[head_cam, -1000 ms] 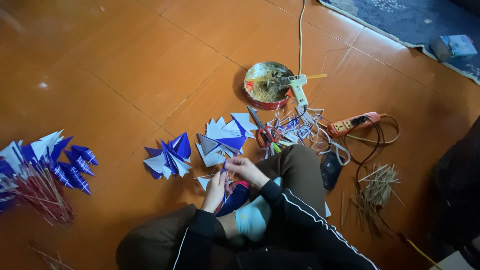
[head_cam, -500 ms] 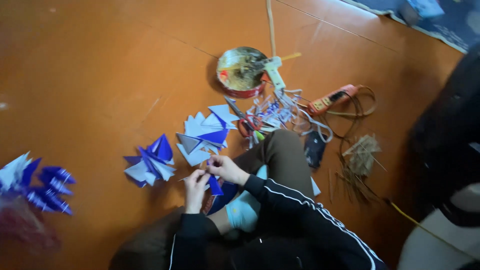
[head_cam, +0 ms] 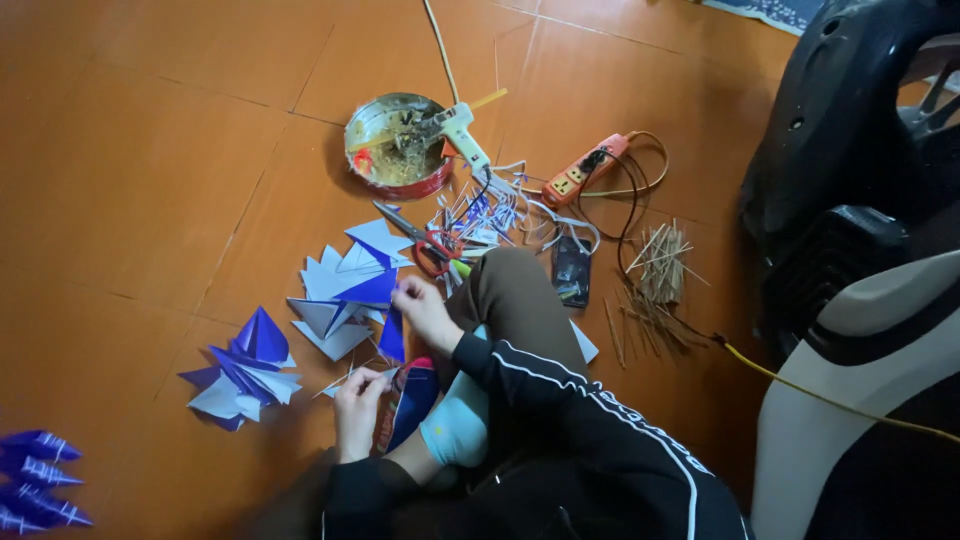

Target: Assembling decorative paper arrows by folding paper triangles and gluing them onto wooden sticks.

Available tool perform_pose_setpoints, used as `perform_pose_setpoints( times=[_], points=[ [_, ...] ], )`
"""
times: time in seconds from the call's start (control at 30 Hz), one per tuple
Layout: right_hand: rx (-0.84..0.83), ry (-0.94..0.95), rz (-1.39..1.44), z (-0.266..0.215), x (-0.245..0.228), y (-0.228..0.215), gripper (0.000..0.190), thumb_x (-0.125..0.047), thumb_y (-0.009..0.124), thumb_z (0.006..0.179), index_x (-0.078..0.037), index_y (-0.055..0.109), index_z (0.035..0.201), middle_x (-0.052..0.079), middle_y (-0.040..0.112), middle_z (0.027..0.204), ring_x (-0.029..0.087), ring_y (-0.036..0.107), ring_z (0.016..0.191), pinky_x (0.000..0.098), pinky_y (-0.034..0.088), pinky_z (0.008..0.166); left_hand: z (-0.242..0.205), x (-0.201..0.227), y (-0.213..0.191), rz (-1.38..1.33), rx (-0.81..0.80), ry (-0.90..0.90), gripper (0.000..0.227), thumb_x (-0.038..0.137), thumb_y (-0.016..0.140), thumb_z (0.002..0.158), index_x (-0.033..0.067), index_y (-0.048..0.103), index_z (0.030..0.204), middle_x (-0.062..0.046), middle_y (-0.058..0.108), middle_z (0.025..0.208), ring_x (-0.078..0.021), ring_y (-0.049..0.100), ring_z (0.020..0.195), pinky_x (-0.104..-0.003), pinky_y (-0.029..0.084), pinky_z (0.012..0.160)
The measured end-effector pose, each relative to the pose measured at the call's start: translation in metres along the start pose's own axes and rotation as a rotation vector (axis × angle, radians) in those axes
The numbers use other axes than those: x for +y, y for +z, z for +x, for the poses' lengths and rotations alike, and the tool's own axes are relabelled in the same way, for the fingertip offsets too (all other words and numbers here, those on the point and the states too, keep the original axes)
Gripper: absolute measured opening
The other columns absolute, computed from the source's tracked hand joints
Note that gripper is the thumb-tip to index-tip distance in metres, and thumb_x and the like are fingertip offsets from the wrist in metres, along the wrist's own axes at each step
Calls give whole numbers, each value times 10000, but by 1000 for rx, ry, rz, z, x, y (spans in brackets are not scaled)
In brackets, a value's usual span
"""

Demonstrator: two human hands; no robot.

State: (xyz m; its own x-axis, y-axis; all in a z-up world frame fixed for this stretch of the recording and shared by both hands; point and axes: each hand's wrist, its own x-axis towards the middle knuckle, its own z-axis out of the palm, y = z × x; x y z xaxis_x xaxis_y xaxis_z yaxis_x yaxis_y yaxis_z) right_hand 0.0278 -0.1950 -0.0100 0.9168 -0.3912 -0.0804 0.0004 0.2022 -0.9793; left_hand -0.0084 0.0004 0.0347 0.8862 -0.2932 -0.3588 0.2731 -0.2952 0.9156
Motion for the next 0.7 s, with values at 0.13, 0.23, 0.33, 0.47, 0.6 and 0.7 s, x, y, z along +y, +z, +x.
perform_pose_setpoints(
  times=[0.13, 0.23, 0.33, 0.47, 0.6, 0.7],
  points=[
    [-66, -29, -5, -3, -5, -1, 122, -76, 592, 931, -85, 545, 819, -2, 547, 766, 75, 514, 684, 203, 473, 656, -1, 1, -5, -27, 81, 36, 144, 90, 610, 887, 2, 715, 840, -73, 704, 800, -164, 615, 767, -266, 479, 768],
    [-277, -1, -92, -25, -4, 16, 52, -113, 637, 882, -83, 619, 843, 6, 614, 749, 78, 537, 645, 204, 467, 602, 3, 6, -3, -105, 96, -45, 287, 155, 617, 930, -36, 701, 1128, -142, 726, 1042, -196, 672, 884, -272, 530, 796],
    [-349, 158, 47, -33, -2, 23, 60, -92, 609, 919, -79, 598, 862, -14, 580, 692, 46, 500, 555, 168, 428, 517, 5, -2, -6, 48, 96, -13, 281, 142, 655, 900, -86, 707, 1056, -118, 725, 889, -168, 623, 750, -250, 488, 714],
    [-92, 160, 72, -17, 15, 18, 54, -70, 618, 841, -75, 669, 858, -2, 610, 725, 60, 524, 608, 189, 459, 565, 5, -8, -2, 54, 75, 75, 163, 122, 724, 860, -20, 751, 935, -102, 731, 790, -136, 617, 702, -282, 519, 674],
    [169, 281, 142, 0, 7, 7, 38, -83, 643, 824, -97, 662, 794, -54, 463, 606, 34, 435, 490, 156, 338, 418, 8, -22, -3, 49, 105, 71, 154, 190, 731, 899, 41, 768, 916, -77, 720, 773, -124, 586, 751, -330, 527, 699],
    [-209, 275, -38, -19, -20, 15, 131, -187, 672, 900, -109, 677, 794, 24, 625, 599, 78, 562, 494, 174, 434, 443, 12, -23, -7, -24, 244, 108, 167, 206, 661, 965, 59, 737, 972, -56, 686, 791, -116, 560, 770, -318, 503, 696]
  ],
)
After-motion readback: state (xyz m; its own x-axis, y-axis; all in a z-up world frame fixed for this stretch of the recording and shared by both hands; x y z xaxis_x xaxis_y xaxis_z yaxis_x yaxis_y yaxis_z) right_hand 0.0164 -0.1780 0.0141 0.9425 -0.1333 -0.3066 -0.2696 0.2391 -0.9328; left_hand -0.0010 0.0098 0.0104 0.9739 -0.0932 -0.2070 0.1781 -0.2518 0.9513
